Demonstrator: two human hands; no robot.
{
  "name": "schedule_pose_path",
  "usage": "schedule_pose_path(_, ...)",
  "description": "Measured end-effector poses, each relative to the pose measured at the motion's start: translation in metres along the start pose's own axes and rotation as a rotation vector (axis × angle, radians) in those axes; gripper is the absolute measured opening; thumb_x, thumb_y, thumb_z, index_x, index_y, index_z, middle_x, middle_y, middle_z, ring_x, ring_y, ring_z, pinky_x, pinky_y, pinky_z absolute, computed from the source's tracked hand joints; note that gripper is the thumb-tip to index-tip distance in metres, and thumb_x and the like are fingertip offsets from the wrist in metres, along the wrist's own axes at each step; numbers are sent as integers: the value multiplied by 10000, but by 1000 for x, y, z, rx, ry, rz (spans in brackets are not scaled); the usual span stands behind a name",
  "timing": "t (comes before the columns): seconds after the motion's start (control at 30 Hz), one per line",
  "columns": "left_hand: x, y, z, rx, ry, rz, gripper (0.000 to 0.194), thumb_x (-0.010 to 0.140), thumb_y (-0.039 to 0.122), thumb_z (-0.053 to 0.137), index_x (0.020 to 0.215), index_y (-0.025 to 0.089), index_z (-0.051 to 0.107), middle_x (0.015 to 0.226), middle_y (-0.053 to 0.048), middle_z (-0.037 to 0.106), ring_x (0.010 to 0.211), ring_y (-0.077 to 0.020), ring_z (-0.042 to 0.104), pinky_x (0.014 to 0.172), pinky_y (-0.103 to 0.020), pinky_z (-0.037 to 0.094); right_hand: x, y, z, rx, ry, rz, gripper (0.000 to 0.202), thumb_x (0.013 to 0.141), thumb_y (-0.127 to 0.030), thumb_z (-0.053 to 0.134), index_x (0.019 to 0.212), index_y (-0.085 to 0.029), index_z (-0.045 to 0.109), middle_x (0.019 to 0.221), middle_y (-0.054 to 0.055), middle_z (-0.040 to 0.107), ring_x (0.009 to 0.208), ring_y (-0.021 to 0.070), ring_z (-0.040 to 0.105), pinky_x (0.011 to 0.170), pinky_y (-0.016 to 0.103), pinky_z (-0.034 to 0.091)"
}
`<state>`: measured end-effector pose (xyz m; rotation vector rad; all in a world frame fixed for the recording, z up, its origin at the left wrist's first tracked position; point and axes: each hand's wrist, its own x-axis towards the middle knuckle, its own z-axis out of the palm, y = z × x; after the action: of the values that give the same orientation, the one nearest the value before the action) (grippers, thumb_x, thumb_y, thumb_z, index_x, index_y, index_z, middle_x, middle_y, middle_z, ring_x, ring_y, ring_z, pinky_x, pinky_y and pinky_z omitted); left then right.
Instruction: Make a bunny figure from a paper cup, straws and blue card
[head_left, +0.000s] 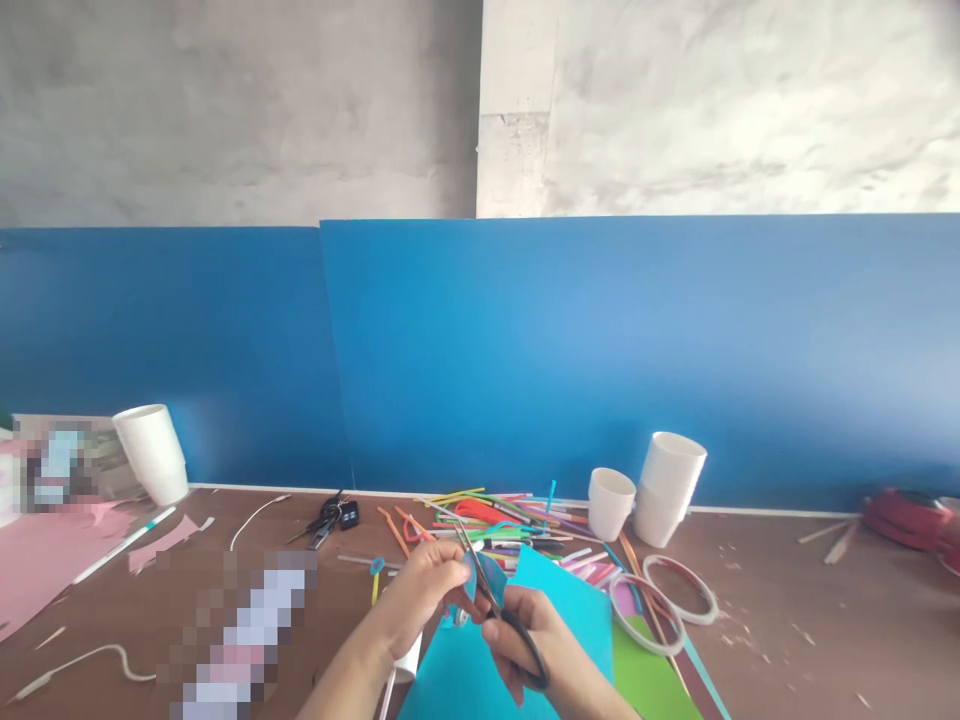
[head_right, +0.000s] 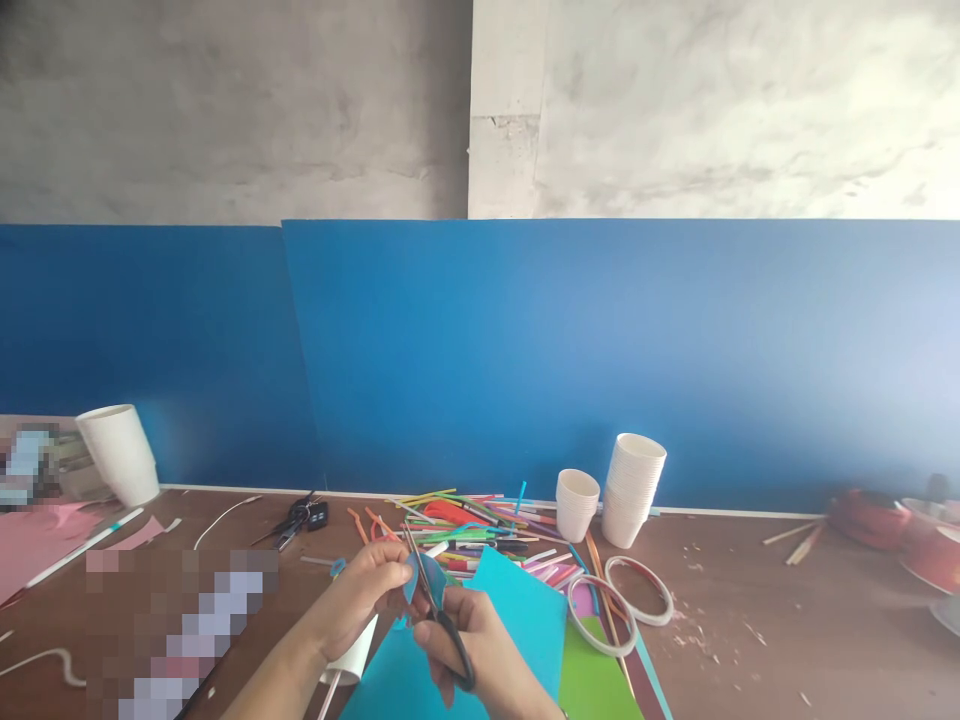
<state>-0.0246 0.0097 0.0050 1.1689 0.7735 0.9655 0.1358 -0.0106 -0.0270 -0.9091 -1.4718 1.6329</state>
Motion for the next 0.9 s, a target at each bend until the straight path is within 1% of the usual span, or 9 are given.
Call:
schedule_pose_path(0.1,-1,-1,-4,-27,-13,-35,142,675,237,589,563,164,543,601,-40,665,568,-151,594,621,-281,461,0,-2,0,-15,1,23,464,635,-567,716,701,-140,548,375,-74,478,283,31,353,297,161,190)
schedule_pose_path(0.17,-1,-2,-7,-57,-16,-52,109,660,232,600,588,156,572,616,-47,676,571,-153,596,628,-284,459,0,-1,-1,-23,-6,28,466,631,-566,718,691,-132,561,375,-71,482,277,27,341,292,159,205)
schedule_pose_path(0.3,-2,-2,-12,-94,-53,-75,91,635,226,606,599,142,600,616,-61,681,586,-164,603,631,-286,447,-1,1,-3,-6,-35,34,466,639,-561,716,745,-127,583,388,-76,479,286,26,345,293,153,194)
schedule_pose_path(0.4,-3,0,-14,-103,-75,-91,91,613,223,614,579,140,601,600,-61,673,609,-179,610,644,-295,444,-3,0,-5,-8,-86,30,470,657,-545,713,826,-123,596,409,-77,487,308,31,379,304,150,176)
schedule_pose_path(0.53,-5,3,-16,-90,-35,-122,89,590,223,634,639,149,633,599,-32,663,604,-176,601,648,-294,433,-5,-7,-6,-18,-132,36,541,671,-514,720,1016,-123,573,417,-89,501,320,39,398,318,148,191)
schedule_pose_path(0.63,-7,5,-18,-38,-114,-118,90,607,222,606,597,142,646,581,-32,643,632,-170,592,664,-280,419,-6,-10,-8,-23,-134,61,615,670,-533,715,1088,-118,536,418,-98,497,305,37,367,307,146,209)
schedule_pose_path(0.73,-7,7,-19,5,-192,-99,118,619,203,574,550,139,647,569,-35,625,652,-167,580,670,-275,413,-7,-10,-12,-22,-176,59,645,667,-536,723,1116,-113,534,443,-93,507,310,31,354,303,142,225)
schedule_pose_path(0.8,-7,8,-19,26,-204,-98,119,615,192,567,565,138,660,570,-31,621,637,-163,571,666,-278,415,-8,-8,-15,-22,-211,49,648,672,-534,724,1133,-118,538,464,-88,514,321,29,363,306,138,231)
schedule_pose_path(0.9,-7,8,-20,51,-221,-111,119,599,185,563,579,135,670,569,-24,620,617,-158,569,663,-278,419,-8,-5,-21,-23,-231,68,650,683,-517,730,1158,-120,530,475,-89,515,331,28,369,311,133,255)
